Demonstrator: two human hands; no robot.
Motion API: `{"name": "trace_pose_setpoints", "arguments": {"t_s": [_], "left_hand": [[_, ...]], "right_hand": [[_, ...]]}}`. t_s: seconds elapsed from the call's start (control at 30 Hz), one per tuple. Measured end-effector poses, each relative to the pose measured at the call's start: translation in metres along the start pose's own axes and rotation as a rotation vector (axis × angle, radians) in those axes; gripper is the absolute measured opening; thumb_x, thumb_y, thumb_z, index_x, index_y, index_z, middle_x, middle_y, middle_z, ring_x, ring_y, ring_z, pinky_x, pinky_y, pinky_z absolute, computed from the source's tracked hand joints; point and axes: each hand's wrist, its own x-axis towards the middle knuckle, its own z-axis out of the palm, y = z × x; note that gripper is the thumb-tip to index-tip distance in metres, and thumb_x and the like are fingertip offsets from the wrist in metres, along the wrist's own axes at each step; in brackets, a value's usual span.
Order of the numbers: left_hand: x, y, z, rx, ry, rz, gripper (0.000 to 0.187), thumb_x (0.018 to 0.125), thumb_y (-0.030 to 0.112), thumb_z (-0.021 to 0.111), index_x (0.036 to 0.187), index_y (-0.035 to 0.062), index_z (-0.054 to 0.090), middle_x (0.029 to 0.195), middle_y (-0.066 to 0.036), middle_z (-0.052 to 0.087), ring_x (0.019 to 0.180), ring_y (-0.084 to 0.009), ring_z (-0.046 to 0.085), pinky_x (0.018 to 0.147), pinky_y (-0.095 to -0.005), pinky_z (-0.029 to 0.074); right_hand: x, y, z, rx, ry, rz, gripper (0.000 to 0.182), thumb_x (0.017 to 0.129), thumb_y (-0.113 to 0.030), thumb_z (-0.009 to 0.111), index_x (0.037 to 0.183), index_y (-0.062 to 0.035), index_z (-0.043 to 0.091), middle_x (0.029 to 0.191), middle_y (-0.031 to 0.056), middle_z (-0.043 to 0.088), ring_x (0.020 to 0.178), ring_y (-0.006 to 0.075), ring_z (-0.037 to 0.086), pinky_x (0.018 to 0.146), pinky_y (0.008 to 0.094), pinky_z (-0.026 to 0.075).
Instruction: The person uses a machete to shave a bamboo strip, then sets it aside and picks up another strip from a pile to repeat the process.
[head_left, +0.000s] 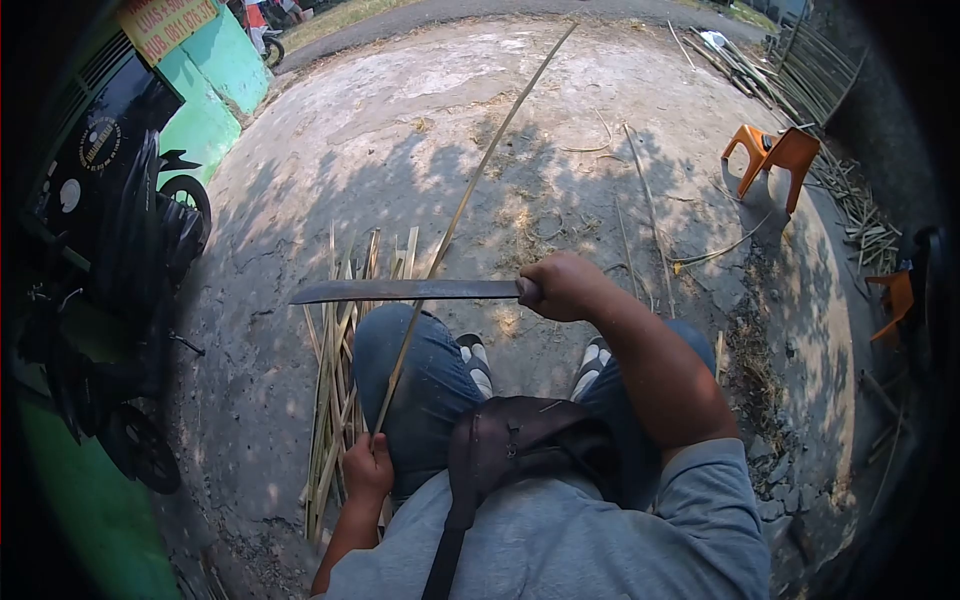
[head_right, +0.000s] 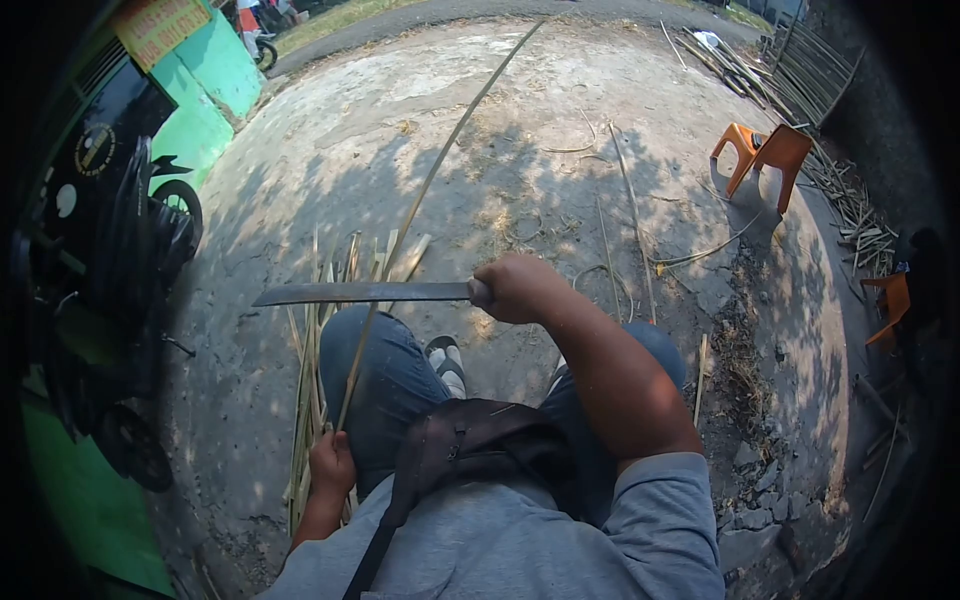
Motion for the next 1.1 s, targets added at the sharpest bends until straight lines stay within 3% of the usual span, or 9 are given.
{"name": "trace_pose_setpoints", "arguments": {"t_s": [0.2, 0.3, 0.5, 0.7, 0.83, 0.93, 1.1], "left_hand": [[0.001, 0.000, 0.001, -0.006, 0.009, 0.010, 0.071, 0.106, 0.063, 0.043, 0.077, -0.0004, 0.054, 0.067, -0.029, 0.055, 0.071, -0.0556, 0.059, 0.058, -0.0565, 0.042], [0.001, -0.003, 0.001, 0.002, 0.000, 0.008, 0.071, 0.106, 0.064, 0.042, 0.077, -0.0004, 0.054, 0.067, -0.030, 0.056, 0.071, -0.0559, 0.059, 0.058, -0.0566, 0.042], [0.001, 0.000, 0.000, -0.005, -0.003, 0.008, 0.071, 0.106, 0.064, 0.042, 0.077, -0.0006, 0.054, 0.067, -0.030, 0.056, 0.071, -0.0560, 0.059, 0.058, -0.0564, 0.042], [0.001, -0.002, 0.001, -0.010, -0.012, -0.001, 0.070, 0.107, 0.062, 0.043, 0.077, -0.0004, 0.054, 0.067, -0.030, 0.055, 0.072, -0.0558, 0.060, 0.059, -0.0561, 0.042], [0.002, 0.005, -0.004, 0.025, -0.005, 0.007, 0.070, 0.107, 0.061, 0.043, 0.076, -0.0006, 0.054, 0.068, -0.030, 0.056, 0.072, -0.0554, 0.060, 0.060, -0.0566, 0.043], [0.001, 0.004, -0.006, 0.060, -0.009, 0.007, 0.070, 0.107, 0.061, 0.043, 0.076, -0.0009, 0.055, 0.068, -0.030, 0.057, 0.073, -0.0552, 0.061, 0.061, -0.0568, 0.044], [0.003, 0.002, -0.008, 0.035, -0.061, -0.009, 0.071, 0.107, 0.062, 0.043, 0.077, -0.0010, 0.056, 0.070, -0.030, 0.059, 0.074, -0.0559, 0.061, 0.063, -0.0572, 0.046]], "right_hand": [[0.001, 0.002, 0.001, 0.007, 0.004, 0.012, 0.022, 0.094, -0.028, 0.061, 0.088, -0.0102, 0.073, 0.079, 0.0204, 0.069, 0.078, 0.0439, 0.068, 0.072, 0.0549, 0.054], [0.000, 0.001, 0.001, 0.021, 0.025, 0.004, 0.016, 0.081, -0.025, 0.076, 0.083, -0.0101, 0.069, 0.077, 0.0171, 0.069, 0.077, 0.0425, 0.068, 0.070, 0.0531, 0.053], [0.000, 0.001, 0.001, -0.014, 0.051, 0.010, 0.015, 0.083, -0.025, 0.073, 0.083, -0.0102, 0.069, 0.075, 0.0176, 0.068, 0.075, 0.0432, 0.067, 0.069, 0.0542, 0.053], [-0.003, -0.012, 0.000, -0.074, 0.138, -0.139, 0.016, 0.088, -0.025, 0.066, 0.082, -0.0110, 0.068, 0.074, 0.0179, 0.067, 0.073, 0.0435, 0.066, 0.067, 0.0556, 0.052], [0.000, -0.012, -0.008, -0.087, 0.136, 0.024, 0.018, 0.091, -0.024, 0.064, 0.081, -0.0093, 0.068, 0.074, 0.0193, 0.066, 0.073, 0.0443, 0.066, 0.067, 0.0558, 0.052], [0.004, -0.003, -0.009, 0.009, 0.078, 0.142, 0.016, 0.090, -0.026, 0.067, 0.089, -0.0107, 0.073, 0.081, 0.0176, 0.071, 0.080, 0.0424, 0.069, 0.073, 0.0533, 0.055], [-0.006, -0.027, 0.002, -0.084, 0.009, -0.028, 0.016, 0.087, -0.025, 0.068, 0.087, -0.0104, 0.074, 0.081, 0.0175, 0.072, 0.082, 0.0416, 0.070, 0.075, 0.0523, 0.056]]}}
